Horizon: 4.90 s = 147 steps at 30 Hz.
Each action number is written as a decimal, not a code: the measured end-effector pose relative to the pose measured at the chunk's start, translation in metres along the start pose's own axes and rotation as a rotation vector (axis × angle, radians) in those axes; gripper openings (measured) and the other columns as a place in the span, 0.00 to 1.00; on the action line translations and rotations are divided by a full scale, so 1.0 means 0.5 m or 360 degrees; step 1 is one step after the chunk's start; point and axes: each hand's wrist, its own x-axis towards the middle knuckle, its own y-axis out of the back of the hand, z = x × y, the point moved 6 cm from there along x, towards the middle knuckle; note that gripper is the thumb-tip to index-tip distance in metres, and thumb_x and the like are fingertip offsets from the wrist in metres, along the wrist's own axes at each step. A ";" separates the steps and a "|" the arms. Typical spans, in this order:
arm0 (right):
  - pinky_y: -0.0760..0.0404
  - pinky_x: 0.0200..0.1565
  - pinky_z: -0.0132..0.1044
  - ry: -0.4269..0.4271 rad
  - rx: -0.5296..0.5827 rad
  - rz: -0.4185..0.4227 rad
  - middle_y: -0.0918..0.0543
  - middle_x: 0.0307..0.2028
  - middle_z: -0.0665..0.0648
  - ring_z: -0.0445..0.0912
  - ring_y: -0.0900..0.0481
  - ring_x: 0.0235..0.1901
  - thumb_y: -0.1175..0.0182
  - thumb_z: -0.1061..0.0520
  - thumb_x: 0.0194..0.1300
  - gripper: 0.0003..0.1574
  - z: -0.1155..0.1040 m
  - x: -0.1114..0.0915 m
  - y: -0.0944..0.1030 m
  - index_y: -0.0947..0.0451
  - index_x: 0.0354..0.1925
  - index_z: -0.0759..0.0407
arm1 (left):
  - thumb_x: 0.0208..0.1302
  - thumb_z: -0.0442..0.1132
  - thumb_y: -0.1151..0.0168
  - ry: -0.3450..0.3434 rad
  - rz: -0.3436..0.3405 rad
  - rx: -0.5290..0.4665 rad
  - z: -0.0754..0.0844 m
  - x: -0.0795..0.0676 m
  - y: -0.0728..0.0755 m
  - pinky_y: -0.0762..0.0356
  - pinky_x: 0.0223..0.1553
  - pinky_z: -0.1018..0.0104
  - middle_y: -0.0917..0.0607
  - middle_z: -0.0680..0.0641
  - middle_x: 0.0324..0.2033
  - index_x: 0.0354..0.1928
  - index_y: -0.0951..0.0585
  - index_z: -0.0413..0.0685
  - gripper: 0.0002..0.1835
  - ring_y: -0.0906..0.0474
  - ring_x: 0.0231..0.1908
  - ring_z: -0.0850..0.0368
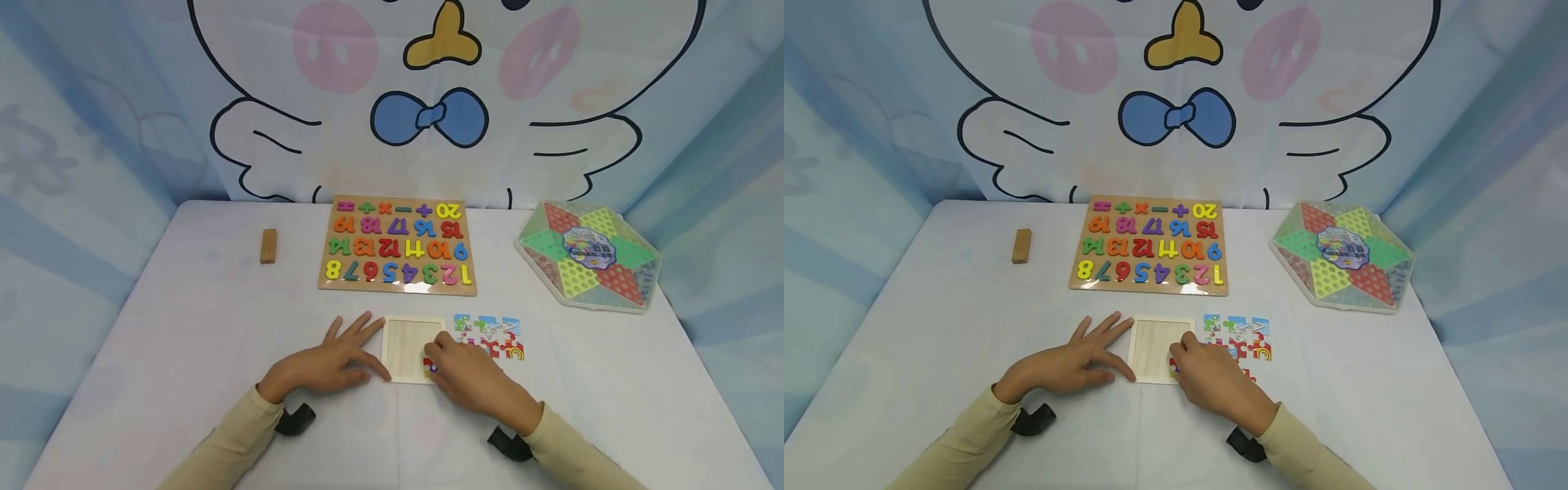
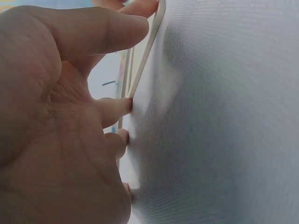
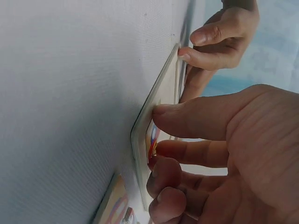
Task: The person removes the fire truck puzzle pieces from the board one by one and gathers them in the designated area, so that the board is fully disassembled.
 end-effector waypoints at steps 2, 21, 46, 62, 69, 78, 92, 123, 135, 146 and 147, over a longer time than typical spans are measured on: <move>0.27 0.23 0.32 -0.0008 0.0045 0.0016 0.22 0.40 0.58 0.42 0.29 0.23 0.28 0.59 0.62 0.19 0.002 -0.001 0.000 0.21 0.49 0.64 | 0.71 0.35 0.39 0.0006 -0.0002 0.0003 -0.001 0.001 -0.001 0.80 0.70 0.28 0.52 0.41 0.81 0.51 0.11 0.65 0.16 0.72 0.79 0.39; 0.26 0.30 0.31 -0.0068 0.0343 0.0009 0.24 0.42 0.54 0.41 0.28 0.27 0.31 0.65 0.63 0.16 0.013 0.006 -0.008 0.17 0.49 0.59 | 0.71 0.35 0.39 0.0031 -0.0002 0.0022 -0.009 0.004 -0.005 0.80 0.70 0.29 0.52 0.42 0.81 0.51 0.11 0.68 0.17 0.72 0.79 0.40; 0.18 0.40 0.39 0.0050 0.0394 0.0230 0.14 0.38 0.50 0.39 0.21 0.34 0.33 0.67 0.66 0.12 0.053 -0.025 0.050 0.16 0.48 0.59 | 0.71 0.35 0.39 0.0008 0.0007 -0.0001 -0.006 -0.002 -0.001 0.81 0.70 0.29 0.52 0.41 0.81 0.51 0.11 0.66 0.16 0.73 0.79 0.40; 0.24 0.33 0.33 -0.0312 0.0503 -0.0017 0.15 0.44 0.49 0.35 0.29 0.32 0.33 0.66 0.65 0.15 0.246 -0.181 0.078 0.17 0.49 0.56 | 0.71 0.35 0.39 0.0015 0.0020 0.0020 -0.011 -0.002 -0.001 0.82 0.70 0.30 0.52 0.41 0.81 0.50 0.11 0.67 0.16 0.73 0.79 0.40; 0.27 0.33 0.32 -0.0258 0.0580 -0.0088 0.21 0.36 0.44 0.35 0.31 0.31 0.32 0.63 0.66 0.14 0.229 -0.187 0.049 0.21 0.48 0.54 | 0.71 0.35 0.39 -0.0016 0.0013 -0.0012 -0.006 0.000 -0.001 0.82 0.70 0.29 0.53 0.40 0.81 0.50 0.11 0.66 0.16 0.73 0.79 0.39; 0.26 0.36 0.34 -0.0266 0.0416 0.0049 0.23 0.40 0.44 0.36 0.31 0.35 0.29 0.64 0.62 0.15 0.214 -0.188 0.039 0.18 0.46 0.52 | 0.71 0.35 0.39 -0.0023 0.0007 -0.0021 -0.006 0.000 -0.002 0.82 0.70 0.29 0.53 0.40 0.81 0.51 0.11 0.65 0.16 0.73 0.79 0.39; 0.26 0.33 0.34 -0.0409 0.0277 0.0081 0.23 0.44 0.50 0.37 0.30 0.33 0.29 0.63 0.62 0.13 0.207 -0.185 0.031 0.16 0.45 0.51 | 0.71 0.34 0.40 -0.0018 0.0016 -0.0022 -0.008 -0.001 0.000 0.82 0.69 0.29 0.53 0.39 0.81 0.50 0.11 0.65 0.17 0.73 0.79 0.38; 0.32 0.29 0.35 -0.0618 0.0387 -0.0009 0.25 0.47 0.57 0.42 0.33 0.29 0.28 0.59 0.62 0.46 0.215 -0.189 0.023 0.37 0.73 0.56 | 0.71 0.35 0.39 0.0012 0.0006 -0.0008 -0.005 -0.003 -0.005 0.82 0.70 0.30 0.52 0.41 0.81 0.50 0.11 0.66 0.16 0.73 0.79 0.39; 0.30 0.30 0.37 -0.0621 0.0359 -0.0013 0.25 0.45 0.58 0.43 0.32 0.30 0.28 0.59 0.61 0.47 0.218 -0.182 0.034 0.37 0.73 0.57 | 0.71 0.36 0.39 0.0001 0.0042 0.0015 -0.007 0.000 -0.002 0.82 0.70 0.30 0.52 0.41 0.81 0.50 0.11 0.66 0.15 0.72 0.79 0.39; 0.28 0.32 0.39 -0.0662 0.0385 -0.0082 0.24 0.48 0.59 0.44 0.30 0.31 0.28 0.57 0.62 0.47 0.217 -0.191 0.025 0.38 0.74 0.56 | 0.71 0.35 0.39 0.0000 0.0035 -0.0009 -0.002 -0.004 -0.009 0.81 0.70 0.29 0.52 0.40 0.81 0.50 0.11 0.66 0.16 0.72 0.79 0.39; 0.28 0.32 0.39 -0.0660 0.0385 -0.0082 0.24 0.48 0.59 0.44 0.30 0.31 0.28 0.57 0.62 0.47 0.216 -0.191 0.024 0.38 0.74 0.56 | 0.71 0.35 0.39 0.0003 0.0032 -0.0011 -0.002 -0.005 -0.009 0.81 0.70 0.29 0.52 0.40 0.81 0.50 0.11 0.66 0.16 0.72 0.79 0.39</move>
